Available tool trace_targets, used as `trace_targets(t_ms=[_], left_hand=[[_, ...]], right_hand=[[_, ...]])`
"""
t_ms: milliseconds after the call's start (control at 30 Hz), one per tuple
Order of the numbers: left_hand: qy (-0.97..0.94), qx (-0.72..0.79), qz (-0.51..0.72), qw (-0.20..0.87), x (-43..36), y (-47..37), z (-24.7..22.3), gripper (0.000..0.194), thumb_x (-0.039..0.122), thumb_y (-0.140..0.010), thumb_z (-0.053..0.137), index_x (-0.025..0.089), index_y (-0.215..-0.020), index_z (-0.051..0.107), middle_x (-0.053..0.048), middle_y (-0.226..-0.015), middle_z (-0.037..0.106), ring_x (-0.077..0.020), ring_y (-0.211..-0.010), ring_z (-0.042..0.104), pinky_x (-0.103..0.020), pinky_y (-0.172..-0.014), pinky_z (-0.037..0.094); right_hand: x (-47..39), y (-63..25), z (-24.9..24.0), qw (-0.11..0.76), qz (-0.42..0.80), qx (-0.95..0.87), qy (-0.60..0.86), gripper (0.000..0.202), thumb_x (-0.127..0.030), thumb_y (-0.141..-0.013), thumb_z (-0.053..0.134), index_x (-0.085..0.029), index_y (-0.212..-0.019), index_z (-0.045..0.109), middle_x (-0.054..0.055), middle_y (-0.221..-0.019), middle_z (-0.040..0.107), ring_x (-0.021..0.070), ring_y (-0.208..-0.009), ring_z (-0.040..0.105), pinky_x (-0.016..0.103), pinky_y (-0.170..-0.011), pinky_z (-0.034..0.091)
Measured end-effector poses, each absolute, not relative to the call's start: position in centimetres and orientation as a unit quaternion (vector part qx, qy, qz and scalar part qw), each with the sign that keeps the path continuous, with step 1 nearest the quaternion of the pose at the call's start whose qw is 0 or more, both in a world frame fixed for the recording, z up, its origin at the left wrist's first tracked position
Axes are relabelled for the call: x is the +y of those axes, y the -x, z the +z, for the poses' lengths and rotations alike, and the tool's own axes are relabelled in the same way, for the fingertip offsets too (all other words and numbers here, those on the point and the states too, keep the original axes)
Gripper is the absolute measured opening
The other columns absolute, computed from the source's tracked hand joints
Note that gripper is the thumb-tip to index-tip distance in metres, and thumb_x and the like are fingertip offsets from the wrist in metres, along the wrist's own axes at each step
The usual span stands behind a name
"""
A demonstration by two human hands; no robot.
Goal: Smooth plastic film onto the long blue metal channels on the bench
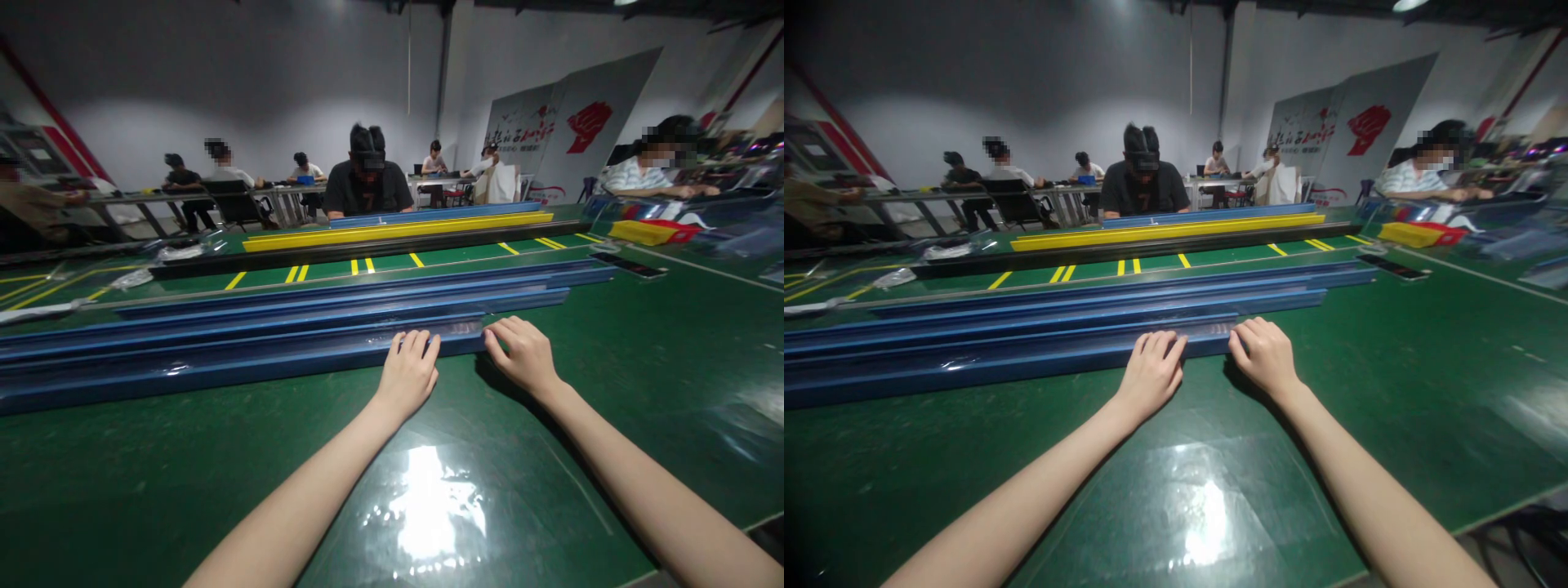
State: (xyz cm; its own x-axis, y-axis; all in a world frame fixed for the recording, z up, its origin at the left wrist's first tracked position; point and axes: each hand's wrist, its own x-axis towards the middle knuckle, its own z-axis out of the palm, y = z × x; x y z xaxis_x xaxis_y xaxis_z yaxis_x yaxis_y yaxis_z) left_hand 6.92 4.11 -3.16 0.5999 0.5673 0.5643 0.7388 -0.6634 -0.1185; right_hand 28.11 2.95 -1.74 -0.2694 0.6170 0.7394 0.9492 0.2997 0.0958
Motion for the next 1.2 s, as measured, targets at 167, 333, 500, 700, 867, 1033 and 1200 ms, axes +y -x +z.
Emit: trace_targets(t_ms=[167,333,500,700,867,1033,1200], left_hand=[[0.887,-0.354,-0.244,0.168,4.1,-6.8,-3.1,0.040,0.022,-0.083,0.042,0.014,-0.122,0.044,-0.010,-0.125,0.049,-0.0228,-0.115,0.041,-0.039,-0.097,0.030],[0.901,-0.328,-0.230,0.163,4.1,-6.7,-3.1,0.043,0.024,-0.085,0.039,0.015,-0.127,0.040,-0.008,-0.132,0.044,-0.0213,-0.120,0.037,-0.038,-0.098,0.028],[0.909,-0.319,-0.224,0.151,4.1,-6.8,-3.1,0.044,0.022,-0.084,0.041,0.014,-0.127,0.040,-0.009,-0.128,0.047,-0.0218,-0.118,0.038,-0.037,-0.097,0.029],[0.908,-0.314,-0.232,0.150,4.1,-6.8,-3.0,0.043,0.021,-0.083,0.043,0.013,-0.125,0.042,-0.011,-0.121,0.051,-0.0221,-0.112,0.042,-0.036,-0.095,0.032],[0.907,-0.309,-0.246,0.144,4.3,-6.8,-3.1,0.041,0.020,-0.083,0.041,0.011,-0.122,0.044,-0.011,-0.119,0.052,-0.0230,-0.109,0.044,-0.035,-0.094,0.033],[0.907,-0.302,-0.258,0.137,4.4,-6.8,-3.3,0.040,0.019,-0.083,0.040,0.012,-0.122,0.045,-0.011,-0.119,0.052,-0.0228,-0.110,0.044,-0.036,-0.094,0.033],[0.910,-0.295,-0.260,0.132,4.4,-6.7,-3.3,0.039,0.020,-0.083,0.040,0.012,-0.121,0.046,-0.011,-0.119,0.052,-0.0229,-0.110,0.044,-0.036,-0.093,0.034]], right_hand=[[2.7,-27.6,-1.5,0.288,-0.250,-0.777,0.501,0.022,-0.024,-0.085,0.041,-0.019,-0.073,0.059,0.004,-0.071,0.061,0.0162,-0.070,0.051,0.029,-0.063,0.035],[2.6,-27.3,-1.4,0.279,-0.236,-0.802,0.473,0.019,-0.024,-0.084,0.043,-0.018,-0.078,0.060,0.005,-0.076,0.063,0.0166,-0.072,0.050,0.030,-0.065,0.035],[2.7,-27.5,-1.4,0.282,-0.246,-0.803,0.464,0.018,-0.022,-0.084,0.043,-0.017,-0.078,0.060,0.005,-0.077,0.064,0.0163,-0.073,0.051,0.030,-0.067,0.034],[2.9,-28.0,-1.3,0.288,-0.277,-0.774,0.491,0.020,-0.022,-0.084,0.042,-0.017,-0.076,0.059,0.004,-0.074,0.064,0.0152,-0.071,0.053,0.028,-0.066,0.034],[3.5,-29.1,-1.6,0.306,-0.294,-0.716,0.554,0.023,-0.024,-0.083,0.041,-0.017,-0.071,0.060,0.005,-0.073,0.064,0.0157,-0.069,0.053,0.028,-0.065,0.034],[4.5,-30.1,-2.3,0.381,-0.171,-0.639,0.646,0.026,-0.028,-0.081,0.039,-0.018,-0.074,0.061,0.005,-0.077,0.065,0.0173,-0.074,0.056,0.028,-0.067,0.037],[6.1,-31.0,-3.1,0.518,0.127,-0.522,0.666,0.025,-0.034,-0.074,0.043,-0.019,-0.069,0.062,0.004,-0.071,0.065,0.0154,-0.066,0.056,0.027,-0.063,0.041]])
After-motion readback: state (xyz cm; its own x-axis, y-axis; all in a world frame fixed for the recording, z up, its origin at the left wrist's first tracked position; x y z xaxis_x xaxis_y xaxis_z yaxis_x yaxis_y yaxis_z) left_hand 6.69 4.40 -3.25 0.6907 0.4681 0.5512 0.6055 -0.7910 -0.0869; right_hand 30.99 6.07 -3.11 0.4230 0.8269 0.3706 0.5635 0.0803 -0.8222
